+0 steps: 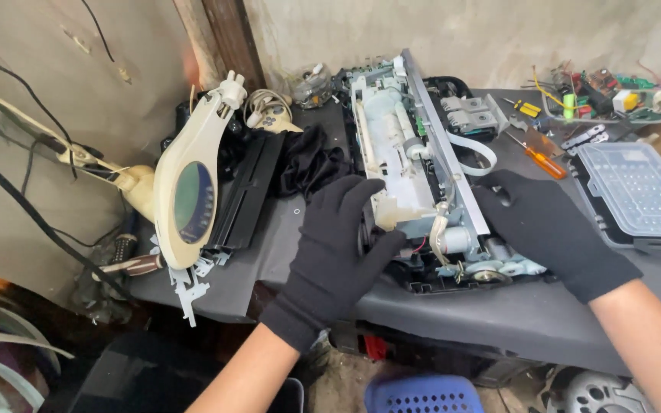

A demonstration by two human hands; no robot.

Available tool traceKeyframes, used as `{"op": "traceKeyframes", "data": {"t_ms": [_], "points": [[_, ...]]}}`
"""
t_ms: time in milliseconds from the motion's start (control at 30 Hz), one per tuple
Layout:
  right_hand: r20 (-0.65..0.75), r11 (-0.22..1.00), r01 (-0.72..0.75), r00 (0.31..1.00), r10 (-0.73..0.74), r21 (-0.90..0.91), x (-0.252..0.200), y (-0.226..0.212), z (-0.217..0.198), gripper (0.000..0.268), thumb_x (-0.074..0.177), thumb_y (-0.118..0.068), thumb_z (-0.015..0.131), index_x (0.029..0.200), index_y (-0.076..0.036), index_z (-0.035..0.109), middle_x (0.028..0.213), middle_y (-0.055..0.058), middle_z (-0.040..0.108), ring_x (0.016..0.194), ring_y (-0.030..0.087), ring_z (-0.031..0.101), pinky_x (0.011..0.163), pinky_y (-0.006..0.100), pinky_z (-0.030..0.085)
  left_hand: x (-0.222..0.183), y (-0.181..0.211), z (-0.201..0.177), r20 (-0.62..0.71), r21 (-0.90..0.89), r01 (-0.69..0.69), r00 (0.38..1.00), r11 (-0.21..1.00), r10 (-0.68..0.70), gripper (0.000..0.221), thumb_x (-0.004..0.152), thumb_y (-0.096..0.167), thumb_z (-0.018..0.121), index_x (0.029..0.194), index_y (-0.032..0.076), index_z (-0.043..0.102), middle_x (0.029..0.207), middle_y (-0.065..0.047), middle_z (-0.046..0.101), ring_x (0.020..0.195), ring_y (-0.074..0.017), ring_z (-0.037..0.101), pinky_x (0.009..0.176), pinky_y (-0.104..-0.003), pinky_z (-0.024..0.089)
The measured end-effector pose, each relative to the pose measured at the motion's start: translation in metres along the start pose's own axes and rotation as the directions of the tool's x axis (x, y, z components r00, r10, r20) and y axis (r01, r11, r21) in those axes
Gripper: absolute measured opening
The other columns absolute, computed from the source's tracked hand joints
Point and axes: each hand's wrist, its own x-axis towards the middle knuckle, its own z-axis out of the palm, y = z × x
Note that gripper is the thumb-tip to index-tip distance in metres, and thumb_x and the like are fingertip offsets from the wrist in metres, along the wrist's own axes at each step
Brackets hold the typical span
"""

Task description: Disassembling the internal paper feed mechanism of a printer using a screwdriver and manual prying.

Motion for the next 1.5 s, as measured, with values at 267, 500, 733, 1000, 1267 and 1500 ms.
{"op": "traceKeyframes", "data": {"t_ms": [267, 500, 733, 1000, 1267, 1500], "points": [[-0.115, 0.968, 0.224, 0.965, -0.237, -0.115, 0.033, 0.035, 0.015, 0.035, 0.094, -0.049, 0.064, 0.094, -0.015, 0.073, 0.073, 0.012, 0.07, 0.075, 0.025, 0.065, 0.078, 0.038, 0.048, 0.016, -0.016, 0.045, 0.255, -0.238, 0.291, 0.939, 0.927, -0.229, 0.021, 0.103, 0.031, 0.052, 0.099, 0.01, 0.058, 0.08, -0.007, 0.063, 0.075, -0.0256, 0.062, 0.068, -0.041, 0.045], [-0.281, 0.851, 0.511, 0.805, -0.523, -0.121, 0.04, 0.058, 0.028, 0.026, 0.097, -0.037, 0.073, 0.092, -0.011, 0.075, 0.061, 0.006, 0.06, 0.059, 0.017, 0.049, 0.067, 0.036, 0.042, 0.014, -0.023, 0.035, 0.28, -0.319, 0.357, 0.921, 0.878, -0.272, 0.029, 0.104, 0.032, 0.048, 0.101, 0.01, 0.066, 0.087, -0.005, 0.068, 0.081, -0.0219, 0.066, 0.074, -0.038, 0.049], [-0.244, 0.913, 0.407, 0.882, -0.404, -0.039, 0.042, 0.068, 0.03, 0.033, 0.095, -0.04, 0.071, 0.111, -0.013, 0.08, 0.082, 0.007, 0.076, 0.078, 0.018, 0.067, 0.083, 0.035, 0.049, 0.009, -0.027, 0.042, 0.227, -0.293, 0.312, 0.941, 0.904, -0.251, 0.015, 0.101, 0.014, 0.056, 0.103, 0.009, 0.07, 0.1, -0.005, 0.077, 0.094, -0.0242, 0.073, 0.082, -0.038, 0.055], [-0.156, 0.968, 0.249, 0.958, -0.24, 0.036, 0.03, 0.055, 0.023, 0.035, 0.095, -0.043, 0.068, 0.114, -0.018, 0.08, 0.095, 0.007, 0.079, 0.089, 0.019, 0.069, 0.088, 0.036, 0.048, 0.005, -0.029, 0.046, 0.186, -0.249, 0.284, 0.952, 0.926, -0.242, 0.01, 0.099, 0.009, 0.061, 0.101, 0.01, 0.071, 0.096, -0.005, 0.077, 0.088, -0.0239, 0.074, 0.078, -0.037, 0.057], [-0.203, 0.959, 0.282, 0.941, -0.27, 0.032, 0.035, 0.054, 0.024, 0.028, 0.097, -0.04, 0.069, 0.111, -0.018, 0.081, 0.093, 0.002, 0.077, 0.086, 0.015, 0.066, 0.089, 0.032, 0.046, 0.01, -0.035, 0.047, 0.235, -0.253, 0.282, 0.946, 0.925, -0.224, 0.011, 0.1, 0.014, 0.059, 0.102, 0.014, 0.07, 0.095, -0.002, 0.077, 0.084, -0.0225, 0.075, 0.075, -0.036, 0.055], [-0.213, 0.959, 0.281, 0.94, -0.266, 0.045, 0.036, 0.056, 0.024, 0.031, 0.097, -0.041, 0.068, 0.112, -0.018, 0.081, 0.092, 0.004, 0.078, 0.086, 0.015, 0.068, 0.087, 0.032, 0.048, 0.011, -0.035, 0.046, 0.191, -0.12, 0.208, 0.964, 0.971, -0.183, 0.011, 0.1, 0.017, 0.061, 0.101, 0.014, 0.071, 0.087, -0.003, 0.077, 0.071, -0.023, 0.073, 0.063, -0.037, 0.052]]}}
